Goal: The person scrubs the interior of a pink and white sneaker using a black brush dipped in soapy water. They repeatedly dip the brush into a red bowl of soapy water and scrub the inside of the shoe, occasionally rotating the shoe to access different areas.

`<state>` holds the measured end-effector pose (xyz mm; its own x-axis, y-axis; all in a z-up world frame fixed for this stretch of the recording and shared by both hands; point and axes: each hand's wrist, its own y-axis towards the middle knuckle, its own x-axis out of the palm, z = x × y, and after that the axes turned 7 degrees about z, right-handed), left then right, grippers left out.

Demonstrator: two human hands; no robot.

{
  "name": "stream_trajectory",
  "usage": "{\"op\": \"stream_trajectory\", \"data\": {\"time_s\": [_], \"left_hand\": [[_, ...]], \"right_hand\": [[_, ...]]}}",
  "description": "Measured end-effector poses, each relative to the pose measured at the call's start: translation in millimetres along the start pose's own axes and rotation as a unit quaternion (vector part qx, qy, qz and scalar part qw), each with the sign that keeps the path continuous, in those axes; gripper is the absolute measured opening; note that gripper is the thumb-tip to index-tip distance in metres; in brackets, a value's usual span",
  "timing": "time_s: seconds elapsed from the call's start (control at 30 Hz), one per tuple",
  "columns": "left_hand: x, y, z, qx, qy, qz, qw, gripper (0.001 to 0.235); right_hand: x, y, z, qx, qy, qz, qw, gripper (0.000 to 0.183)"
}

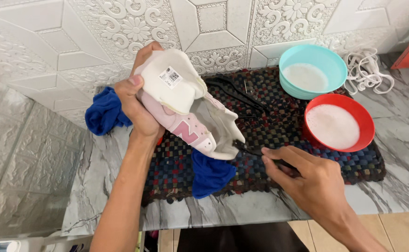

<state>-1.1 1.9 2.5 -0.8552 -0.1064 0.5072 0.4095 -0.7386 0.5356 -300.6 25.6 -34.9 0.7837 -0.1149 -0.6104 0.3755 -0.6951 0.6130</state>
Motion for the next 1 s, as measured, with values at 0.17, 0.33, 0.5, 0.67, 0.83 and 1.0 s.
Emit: {"op": "stream_trajectory", "data": {"time_s": [0.17, 0.33, 0.5, 0.67, 0.83, 1.0], "left_hand": [[-2, 3, -1, 0.007, 0.012, -0.006, 1.000, 0.054], [2, 1, 0, 0.004, -0.016, -0.025, 1.000, 0.049], [-4, 4, 2, -0.028, -0.012, -0.013, 0.999, 0.056], [3, 1, 6, -0.024, 0.024, -0.018, 0.999, 0.056], [14, 1, 8, 0.013, 0.062, 0.009, 0.998, 0.043], [-6, 1, -5, 0.036, 0.037, -0.010, 0.999, 0.047]], "right_hand": [[10, -1, -10, -0.096, -0.017, 0.007, 0.995, 0.004], [-3, 4, -3, -0.028, -0.055, -0.001, 0.998, 0.007], [8, 1, -4, -0.132, -0.090, -0.003, 0.987, 0.002], [-13, 37, -3, -0.218, -0.259, 0.040, 0.940, 0.016], [5, 66, -6, -0.409, -0.362, -0.001, 0.838, 0.030], [1, 87, -5, -0.404, -0.346, -0.168, 0.830, 0.038]]}}
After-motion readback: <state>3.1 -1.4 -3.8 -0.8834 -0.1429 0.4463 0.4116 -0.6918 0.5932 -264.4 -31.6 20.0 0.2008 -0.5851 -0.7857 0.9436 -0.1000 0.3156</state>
